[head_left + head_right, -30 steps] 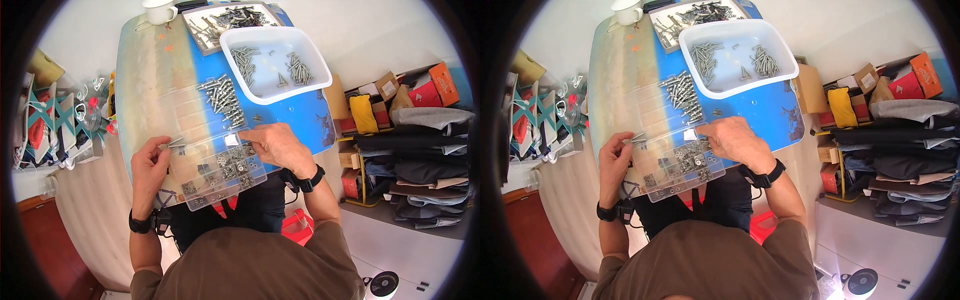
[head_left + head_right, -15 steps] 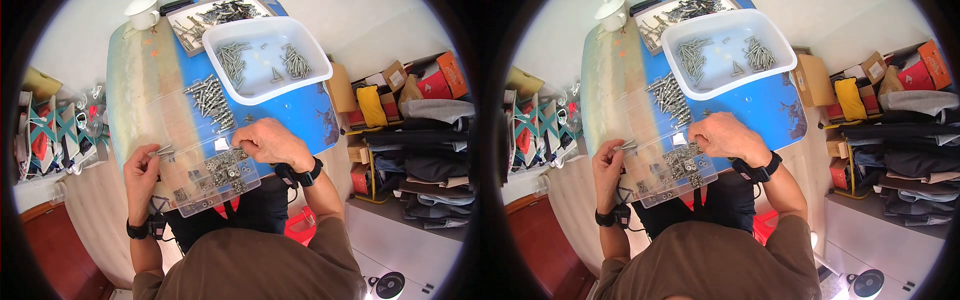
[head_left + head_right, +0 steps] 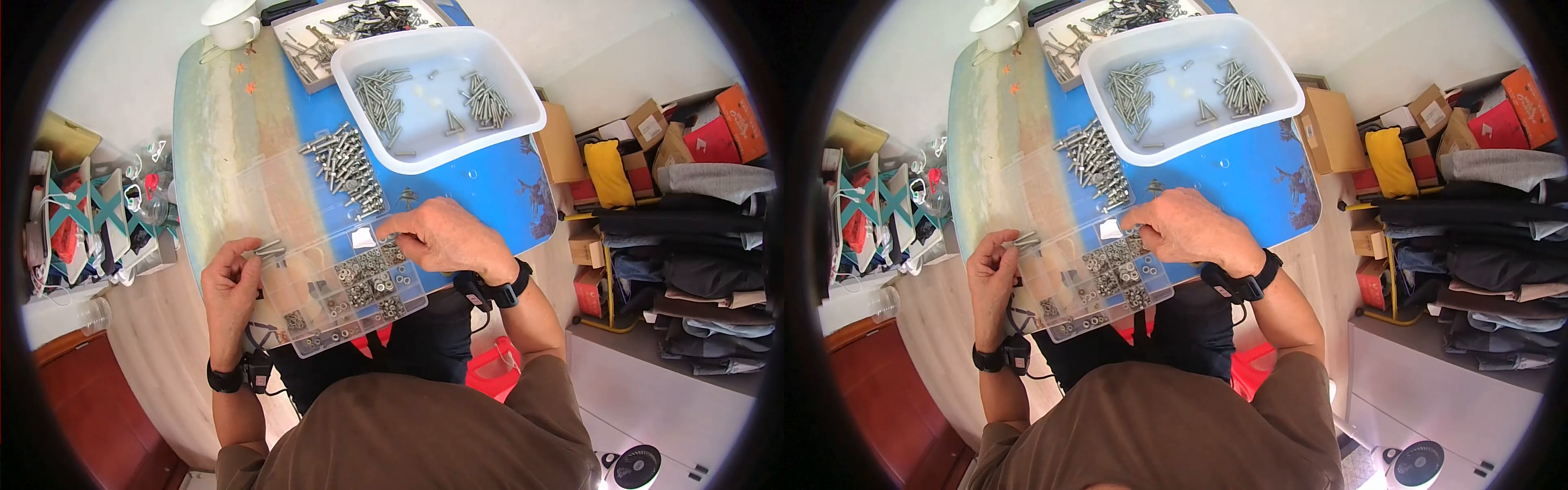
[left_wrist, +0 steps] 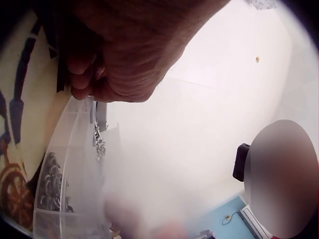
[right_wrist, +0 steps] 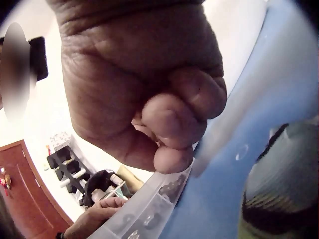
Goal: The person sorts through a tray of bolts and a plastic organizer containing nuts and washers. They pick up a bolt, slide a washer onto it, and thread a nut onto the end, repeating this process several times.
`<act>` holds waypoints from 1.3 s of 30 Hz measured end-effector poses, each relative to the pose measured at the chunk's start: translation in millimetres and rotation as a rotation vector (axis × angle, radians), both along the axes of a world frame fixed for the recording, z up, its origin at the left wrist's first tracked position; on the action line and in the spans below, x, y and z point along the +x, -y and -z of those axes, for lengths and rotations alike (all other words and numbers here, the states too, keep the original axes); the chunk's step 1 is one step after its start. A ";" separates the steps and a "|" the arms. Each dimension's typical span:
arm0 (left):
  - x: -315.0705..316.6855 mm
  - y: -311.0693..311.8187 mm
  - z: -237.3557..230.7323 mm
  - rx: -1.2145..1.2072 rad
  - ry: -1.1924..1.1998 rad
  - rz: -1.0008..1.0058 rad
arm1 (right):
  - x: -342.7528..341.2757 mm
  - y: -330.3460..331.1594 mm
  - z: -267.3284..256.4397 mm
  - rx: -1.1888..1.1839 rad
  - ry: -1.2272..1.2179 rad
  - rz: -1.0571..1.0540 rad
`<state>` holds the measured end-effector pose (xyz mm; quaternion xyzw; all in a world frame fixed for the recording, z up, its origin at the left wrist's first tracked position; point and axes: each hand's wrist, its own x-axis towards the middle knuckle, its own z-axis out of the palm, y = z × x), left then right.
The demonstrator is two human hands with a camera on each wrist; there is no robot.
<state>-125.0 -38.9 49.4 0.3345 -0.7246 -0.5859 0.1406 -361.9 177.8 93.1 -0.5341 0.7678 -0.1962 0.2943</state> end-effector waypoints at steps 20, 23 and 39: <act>1.2 2.3 3.0 0.003 0.005 0.007 | 1.8 -4.2 9.6 -0.141 -0.023 -0.006; 0.5 1.8 1.5 0.019 0.011 0.001 | 1.2 -1.0 5.2 -0.103 -0.018 -0.018; -0.2 1.2 -0.2 0.010 0.024 0.000 | -4.5 -1.4 12.8 -0.153 0.050 -0.046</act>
